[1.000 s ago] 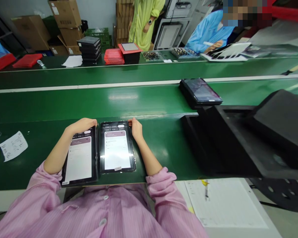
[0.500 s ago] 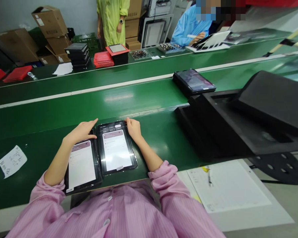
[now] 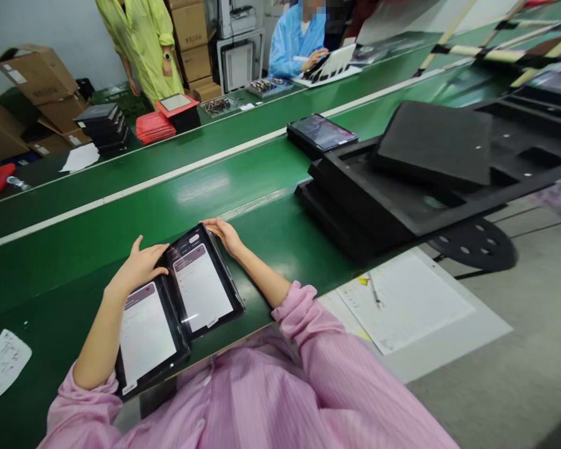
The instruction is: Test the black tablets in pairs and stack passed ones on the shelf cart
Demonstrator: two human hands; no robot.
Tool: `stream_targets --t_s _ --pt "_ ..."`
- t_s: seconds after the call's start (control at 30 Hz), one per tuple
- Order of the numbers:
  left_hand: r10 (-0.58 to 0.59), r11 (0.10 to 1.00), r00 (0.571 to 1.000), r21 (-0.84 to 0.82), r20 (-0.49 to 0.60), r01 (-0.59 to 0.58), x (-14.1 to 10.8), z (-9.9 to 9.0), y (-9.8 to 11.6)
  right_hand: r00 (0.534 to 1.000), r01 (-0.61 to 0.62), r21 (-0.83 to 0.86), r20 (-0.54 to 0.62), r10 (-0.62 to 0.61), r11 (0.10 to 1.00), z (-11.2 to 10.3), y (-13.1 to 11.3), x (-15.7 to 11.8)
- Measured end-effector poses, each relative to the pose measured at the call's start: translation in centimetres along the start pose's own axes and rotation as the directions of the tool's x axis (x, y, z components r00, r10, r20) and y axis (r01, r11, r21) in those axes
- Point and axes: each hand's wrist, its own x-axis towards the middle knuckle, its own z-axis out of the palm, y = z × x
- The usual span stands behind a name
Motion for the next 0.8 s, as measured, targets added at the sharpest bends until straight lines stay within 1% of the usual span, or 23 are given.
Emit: stream_targets --t_s 0.03,0.07,0.13,0.17,0.2,0.27,0.33,0.37,0.4,0.43,0.5,0.57,0.6,0.67,0.7,0.73,0.77,0.8 --pt "-0.005 1.0 1.0 -0.006 0.001 0.005 0.1 0.0 0.1 1.0 0.014 0.002 0.016 -0.014 1.0 0.1 0.1 0.0" --pt "-0.014 1.0 1.0 -0.016 0.009 0.014 0.1 -0.1 0.2 0.999 0.027 -0.031 0.02 -0.026 0.999 0.1 0.2 0.0" --pt "-0.039 0.998 0.998 -0.052 0.044 0.042 0.0 -0.5 0.3 0.998 0.064 -0.188 0.019 -0.061 0.98 -0.1 0.4 0.0" --pt "-0.06 0.995 0.996 -0.08 0.067 0.066 -0.2 -0.8 0.3 0.995 0.1 -0.297 0.023 -0.097 0.95 -0.3 0.4 0.0" --pt "-0.092 0.988 0.991 -0.119 0.093 0.103 -0.5 -1.2 0.2 0.988 0.148 -0.413 0.034 -0.147 0.898 -0.5 0.4 -0.1" --pt "-0.196 0.949 0.968 -0.217 0.157 0.228 -1.4 -2.1 -0.5 0.961 0.249 -0.629 0.07 -0.266 0.737 -0.7 0.2 -0.4" --pt "-0.314 0.871 0.913 -0.303 0.262 0.387 -2.5 -2.8 -1.6 0.932 0.31 -0.769 0.129 -0.339 0.559 -0.8 -0.1 -0.9" --pt "-0.344 0.83 0.883 -0.336 0.318 0.445 -3.1 -3.0 -2.2 0.924 0.328 -0.807 0.165 -0.344 0.492 -0.8 -0.2 -1.1" --pt "-0.35 0.8 0.863 -0.362 0.364 0.478 -3.5 -3.1 -2.7 0.921 0.345 -0.827 0.205 -0.332 0.445 -0.8 -0.3 -1.2" --pt "-0.34 0.785 0.854 -0.381 0.393 0.488 -3.8 -3.0 -3.2 0.919 0.361 -0.836 0.245 -0.309 0.412 -0.8 -0.3 -1.3" --pt "-0.318 0.786 0.86 -0.395 0.4 0.475 -4.1 -2.7 -3.7 0.915 0.389 -0.842 0.306 -0.262 0.374 -0.7 -0.3 -1.4" --pt "-0.32 0.8 0.864 -0.378 0.388 0.467 -3.9 -2.5 -3.9 0.909 0.405 -0.835 0.322 -0.265 0.372 -0.9 -0.3 -1.2" --pt "-0.324 0.801 0.863 -0.373 0.386 0.468 -3.9 -2.4 -3.9 0.904 0.412 -0.823 0.313 -0.292 0.392 -1.2 -0.4 -1.1" --pt "-0.318 0.794 0.867 -0.391 0.384 0.464 -3.9 -2.6 -3.8 0.898 0.421 -0.774 0.283 -0.336 0.473 -1.9 -0.6 -0.9" --pt "-0.304 0.791 0.872 -0.409 0.385 0.456 -4.0 -2.8 -3.7 0.907 0.41 -0.741 0.272 -0.321 0.531 -2.4 -0.8 -0.7" --pt "-0.288 0.791 0.877 -0.421 0.385 0.445 -4.1 -3.1 -3.6 0.922 0.386 -0.706 0.276 -0.271 0.594 -2.9 -0.8 -0.7" --pt "-0.267 0.798 0.882 -0.424 0.387 0.428 -4.3 -3.2 -3.3 0.934 0.35 -0.673 0.3 -0.193 0.651 -3.3 -0.9 -0.6" --pt "-0.244 0.813 0.887 -0.417 0.392 0.408 -4.4 -3.3 -3.0 0.935 0.312 -0.65 0.339 -0.103 0.693 -3.7 -0.9 -0.6"
